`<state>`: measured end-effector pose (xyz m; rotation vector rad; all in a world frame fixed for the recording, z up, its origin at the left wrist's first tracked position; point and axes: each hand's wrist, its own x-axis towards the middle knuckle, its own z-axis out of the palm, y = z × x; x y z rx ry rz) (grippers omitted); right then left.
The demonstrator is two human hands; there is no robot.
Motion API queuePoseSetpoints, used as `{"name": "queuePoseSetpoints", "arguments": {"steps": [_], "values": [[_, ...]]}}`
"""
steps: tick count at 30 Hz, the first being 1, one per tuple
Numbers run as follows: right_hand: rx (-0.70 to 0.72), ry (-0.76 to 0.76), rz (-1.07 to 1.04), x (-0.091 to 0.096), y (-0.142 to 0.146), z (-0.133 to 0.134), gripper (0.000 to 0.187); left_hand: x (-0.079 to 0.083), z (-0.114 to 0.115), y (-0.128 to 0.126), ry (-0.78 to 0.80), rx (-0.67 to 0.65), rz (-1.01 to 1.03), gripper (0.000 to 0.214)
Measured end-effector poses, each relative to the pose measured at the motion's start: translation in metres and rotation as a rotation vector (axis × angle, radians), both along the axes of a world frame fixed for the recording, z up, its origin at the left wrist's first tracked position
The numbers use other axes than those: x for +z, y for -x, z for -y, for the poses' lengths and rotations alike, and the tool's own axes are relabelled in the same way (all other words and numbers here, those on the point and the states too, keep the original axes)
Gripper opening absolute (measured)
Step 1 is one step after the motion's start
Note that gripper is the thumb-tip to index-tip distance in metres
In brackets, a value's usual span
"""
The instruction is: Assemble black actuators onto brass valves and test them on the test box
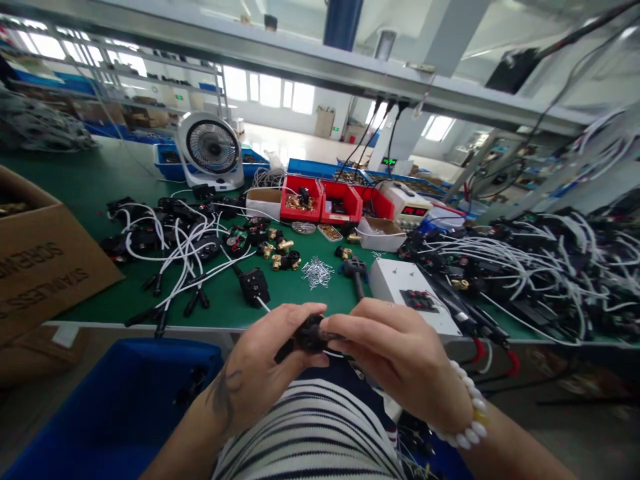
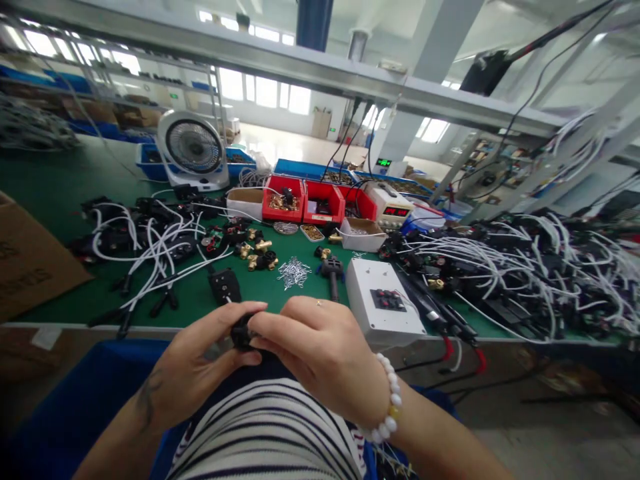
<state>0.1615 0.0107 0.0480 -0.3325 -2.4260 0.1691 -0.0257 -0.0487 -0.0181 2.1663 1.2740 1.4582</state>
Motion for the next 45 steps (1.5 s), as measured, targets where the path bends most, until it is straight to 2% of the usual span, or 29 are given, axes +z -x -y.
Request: {"name": "queuePoseSetpoints", "arguments": {"steps": [4,12,20,24,34,42,45], "values": [[-0.018,-0.013,0.024,-0.007,-0.003,0.003,0.013,0.001,0.001,-0.001,0.013,-0.025,-0.046,0.043],[-0.011,0.017,-0.023,-0.020,0.000,0.000,0.015,-0.006,-0.004,-0.009,-0.071,0.046,-0.056,0.037],[0.017,-0.026,-0.052,-0.023,0.006,-0.003,0.013,-0.006,-0.001,-0.010,-0.140,0.108,-0.017,0.034],[0.021,-0.039,-0.054,-0.027,0.008,-0.005,0.013,-0.007,0.000,-0.011,-0.127,0.133,0.002,0.032],[0.044,-0.059,-0.085,-0.030,0.014,-0.006,0.014,-0.015,0.003,-0.012,-0.123,0.218,0.011,0.033],[0.002,-0.041,-0.110,-0.033,0.020,-0.003,0.012,-0.025,0.001,-0.016,-0.139,0.313,0.050,0.034],[0.011,-0.060,-0.103,-0.032,0.020,-0.005,0.014,-0.023,-0.002,-0.013,-0.156,0.276,0.053,0.034]]}}
